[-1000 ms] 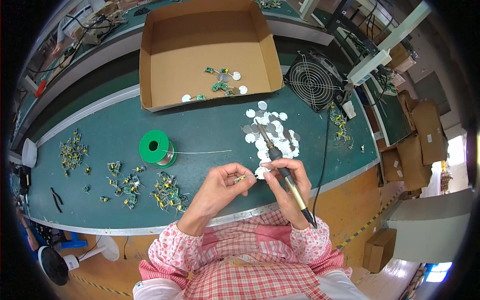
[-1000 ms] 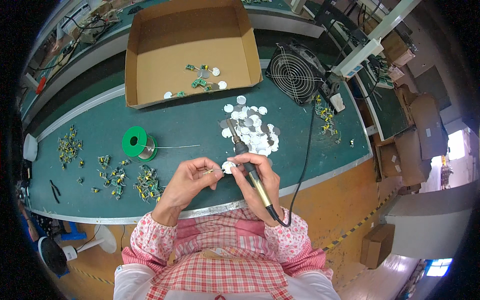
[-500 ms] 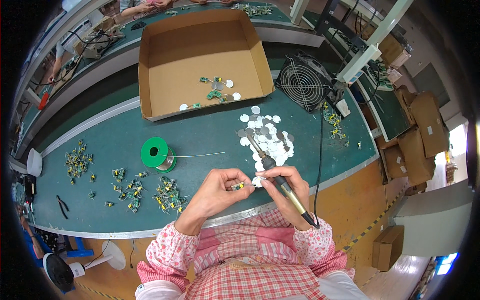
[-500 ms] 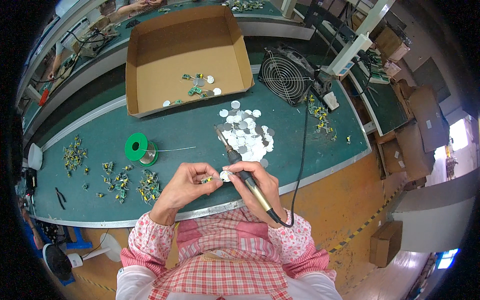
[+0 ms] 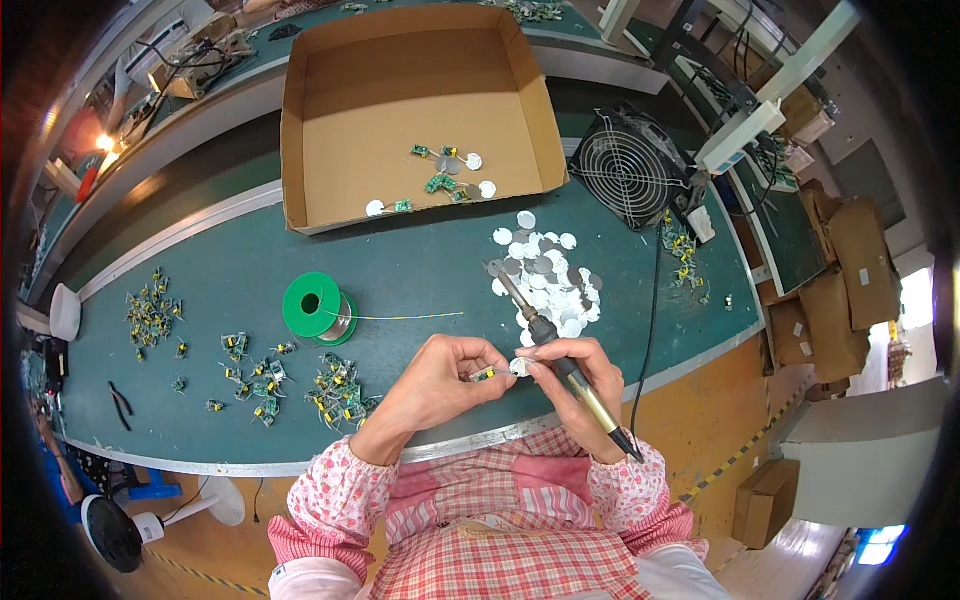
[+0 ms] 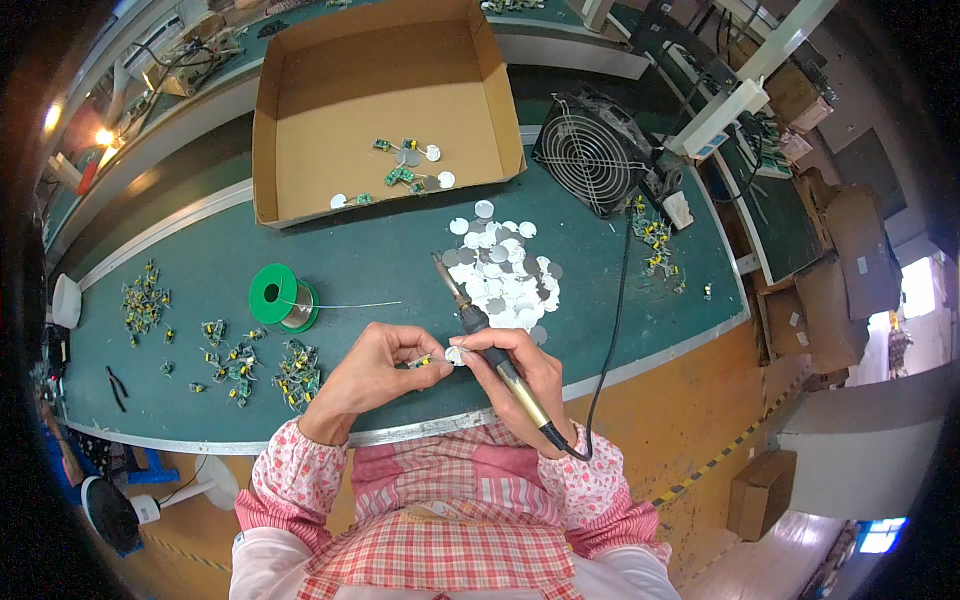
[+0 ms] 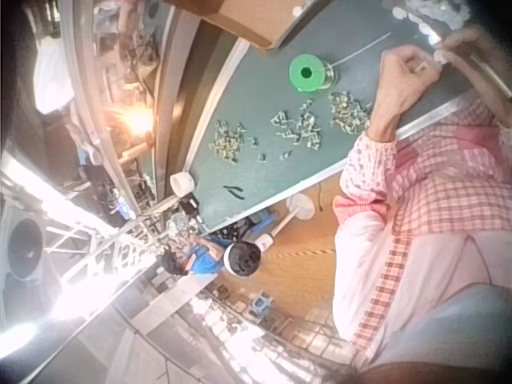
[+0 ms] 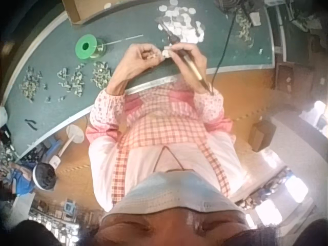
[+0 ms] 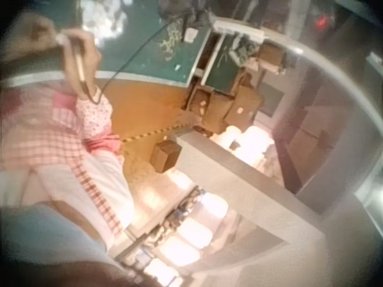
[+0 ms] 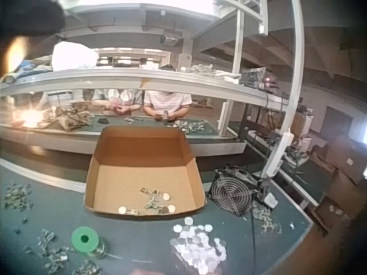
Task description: The person solders small circuit boards to round metal plates using a soldering iron and solder wire, placing the assembled components into a cardboard box.
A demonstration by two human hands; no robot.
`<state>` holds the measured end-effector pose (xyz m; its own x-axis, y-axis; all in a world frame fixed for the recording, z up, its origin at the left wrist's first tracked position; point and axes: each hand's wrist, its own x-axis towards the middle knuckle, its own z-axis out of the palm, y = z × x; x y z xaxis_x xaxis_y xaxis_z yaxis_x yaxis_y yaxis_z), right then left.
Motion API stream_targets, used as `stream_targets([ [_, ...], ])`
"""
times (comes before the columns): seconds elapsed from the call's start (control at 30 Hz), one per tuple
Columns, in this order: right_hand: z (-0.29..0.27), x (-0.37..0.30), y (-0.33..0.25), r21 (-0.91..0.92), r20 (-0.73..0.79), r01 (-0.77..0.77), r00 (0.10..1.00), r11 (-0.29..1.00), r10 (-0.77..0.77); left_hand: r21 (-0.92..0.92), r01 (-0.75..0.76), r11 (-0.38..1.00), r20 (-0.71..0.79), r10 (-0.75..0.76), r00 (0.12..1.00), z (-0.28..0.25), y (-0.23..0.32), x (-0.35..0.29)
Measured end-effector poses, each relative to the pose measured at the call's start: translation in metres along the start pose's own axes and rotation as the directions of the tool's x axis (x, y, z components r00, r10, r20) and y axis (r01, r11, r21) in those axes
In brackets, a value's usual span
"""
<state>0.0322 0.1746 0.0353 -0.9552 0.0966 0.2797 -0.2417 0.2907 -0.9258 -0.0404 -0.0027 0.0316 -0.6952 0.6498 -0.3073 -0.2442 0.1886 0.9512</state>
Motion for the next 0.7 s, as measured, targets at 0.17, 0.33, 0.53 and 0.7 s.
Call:
stream_targets([
  [0.17, 0.002, 0.004, 0.003, 0.025, 0.015, -0.053, 0.999, 0.998, 0.052, -0.011, -0.027, 1.0, -0.023, 0.027, 0.999, -0.003, -0.009, 0.008],
  [0.33, 0.006, 0.008, 0.006, 0.01, 0.015, -0.026, 1.0, 1.0, 0.026, -0.058, -0.147, 0.987, -0.079, 0.143, 0.987, -0.004, -0.015, 0.01],
  [0.53, 0.011, 0.012, 0.002, -0.19, -0.117, 0.018, 0.992, 0.982, -0.041, -0.171, -0.124, 0.977, -0.155, 0.098, 0.983, -0.005, -0.021, 0.006],
  [0.7, 0.0, 0.001, -0.014, -0.108, -0.298, 0.033, 0.952, 0.994, -0.064, -0.434, -0.128, 0.892, -0.319, -0.019, 0.948, -0.009, -0.026, 0.009],
])
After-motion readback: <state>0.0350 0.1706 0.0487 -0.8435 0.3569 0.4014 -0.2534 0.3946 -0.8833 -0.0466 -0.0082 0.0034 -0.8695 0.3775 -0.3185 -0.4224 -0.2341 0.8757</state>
